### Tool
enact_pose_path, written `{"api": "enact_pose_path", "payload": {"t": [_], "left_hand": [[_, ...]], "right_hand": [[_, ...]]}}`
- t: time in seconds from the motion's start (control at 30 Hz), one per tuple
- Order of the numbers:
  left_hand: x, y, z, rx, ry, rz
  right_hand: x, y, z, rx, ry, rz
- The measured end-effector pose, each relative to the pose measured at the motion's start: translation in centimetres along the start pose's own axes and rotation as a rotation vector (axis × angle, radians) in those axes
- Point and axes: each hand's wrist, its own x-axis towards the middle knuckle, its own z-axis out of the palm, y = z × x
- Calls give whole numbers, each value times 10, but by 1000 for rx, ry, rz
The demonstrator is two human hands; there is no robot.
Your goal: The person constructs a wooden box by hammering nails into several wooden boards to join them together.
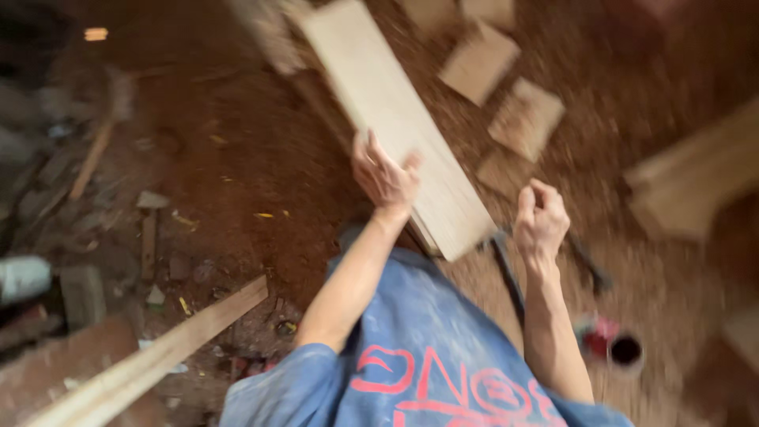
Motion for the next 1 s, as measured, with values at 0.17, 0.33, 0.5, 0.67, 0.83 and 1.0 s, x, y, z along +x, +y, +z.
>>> {"api": "enact_pose_path", "payload": {"t": [0.17,0.33,0.5,0.67,0.83,1.0], "left_hand": [[18,9,-10,123,-374,499],[30,48,1,298,-781,1128],[33,85,22,384,-1169,1162],[31,86,9,337,-1170,1099],[22,82,15,195,-991,1118],[19,90,27,327,-1195,1007]], "right_hand": [[-75,143,11,-530,-179,110],[-147,180,16,-571,-270,266],[-155,156,11,-606,-174,161],[-161,117,-13,-188,-237,556],[-178,68,-42,330,-127,672],[-169,38,-60,426,-182,357]]}}
